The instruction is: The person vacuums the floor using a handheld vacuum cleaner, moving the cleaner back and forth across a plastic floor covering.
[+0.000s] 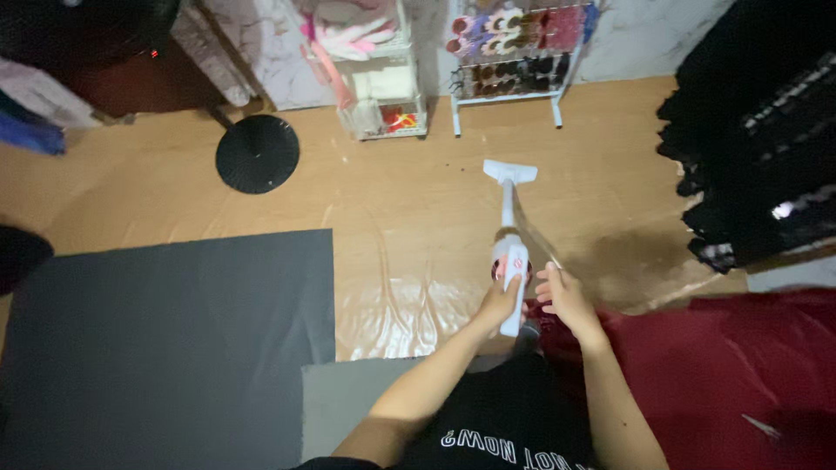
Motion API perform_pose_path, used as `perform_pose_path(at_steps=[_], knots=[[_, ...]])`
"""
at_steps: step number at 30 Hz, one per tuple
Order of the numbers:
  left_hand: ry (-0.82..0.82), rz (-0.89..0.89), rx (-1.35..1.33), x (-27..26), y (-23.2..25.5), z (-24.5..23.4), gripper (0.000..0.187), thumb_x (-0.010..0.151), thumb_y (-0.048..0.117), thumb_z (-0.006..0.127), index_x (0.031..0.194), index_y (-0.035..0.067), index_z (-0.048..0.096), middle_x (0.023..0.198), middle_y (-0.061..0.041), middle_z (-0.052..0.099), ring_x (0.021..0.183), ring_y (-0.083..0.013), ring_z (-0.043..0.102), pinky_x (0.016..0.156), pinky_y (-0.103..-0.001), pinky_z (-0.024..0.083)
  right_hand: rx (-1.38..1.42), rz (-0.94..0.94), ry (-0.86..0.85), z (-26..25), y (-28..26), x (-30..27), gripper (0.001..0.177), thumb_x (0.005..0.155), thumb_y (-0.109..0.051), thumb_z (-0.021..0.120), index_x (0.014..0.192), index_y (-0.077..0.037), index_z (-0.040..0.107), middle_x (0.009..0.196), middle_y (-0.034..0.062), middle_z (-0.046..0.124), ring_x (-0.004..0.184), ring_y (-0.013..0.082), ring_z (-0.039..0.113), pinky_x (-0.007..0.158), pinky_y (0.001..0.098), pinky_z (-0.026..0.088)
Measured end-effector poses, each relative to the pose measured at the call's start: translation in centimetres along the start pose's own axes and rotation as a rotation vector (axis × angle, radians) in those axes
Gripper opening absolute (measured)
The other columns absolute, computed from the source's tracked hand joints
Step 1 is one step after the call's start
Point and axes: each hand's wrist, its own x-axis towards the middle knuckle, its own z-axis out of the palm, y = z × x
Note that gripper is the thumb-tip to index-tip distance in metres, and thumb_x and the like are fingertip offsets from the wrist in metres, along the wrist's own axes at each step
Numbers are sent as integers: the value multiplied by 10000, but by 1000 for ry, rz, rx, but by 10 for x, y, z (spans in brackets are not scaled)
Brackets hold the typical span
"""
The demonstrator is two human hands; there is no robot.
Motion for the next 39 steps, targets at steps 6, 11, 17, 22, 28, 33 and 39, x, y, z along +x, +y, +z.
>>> perform_pose_path(at_steps=[6,11,17,22,28,33,39], knots=[[104,61,143,93,6,18,463,1046,412,489,1421,145,439,768,-112,664,510,-186,617,438,-349,532,51,45,-7,-11,24,-29,530,1035,-480,492,1100,15,670,902,121,724,754,196,701,643,350,615],[90,168,42,84,-5,28,598,1027,375,459,1580,246,271,870,-70,637,556,-149,572,431,-347,520,-45,22,-81,-21,19,-28,456,991,-461,563,1113,-41,692,910,86,722,759,165,687,645,316,594],[53,-7,-18,-10,-43,65,457,1077,451,454,1433,165,484,775,-66,619,541,-147,592,459,-329,520,-173,20,-174,-54,23,-11,476,990,-478,572,1093,-25,674,919,87,728,766,166,695,638,329,600],[41,-128,-91,-45,-49,91,420,1050,465,475,1317,142,510,739,-85,620,498,-197,613,459,-356,536,-191,64,-243,-66,27,2,505,992,-485,568,1123,-6,660,931,89,717,779,171,698,632,345,620],[169,4,37,46,-56,93,451,1035,459,471,1295,107,578,789,-161,653,544,-265,630,481,-409,533,-116,-13,-229,-70,26,12,487,990,-471,567,1196,-38,654,896,96,703,756,192,698,663,344,613],[242,112,-35,81,-49,92,577,1022,391,480,1543,175,359,1096,-152,682,887,-241,700,713,-393,600,-65,-8,-175,-68,35,11,470,1025,-473,556,1185,-45,672,838,51,640,705,143,624,663,334,565],[93,-53,-103,22,-50,100,658,1057,501,497,1520,120,224,906,-187,658,615,-261,655,471,-383,551,15,90,-226,-61,34,8,468,1031,-445,520,1186,-29,670,856,30,680,710,122,629,652,302,560]])
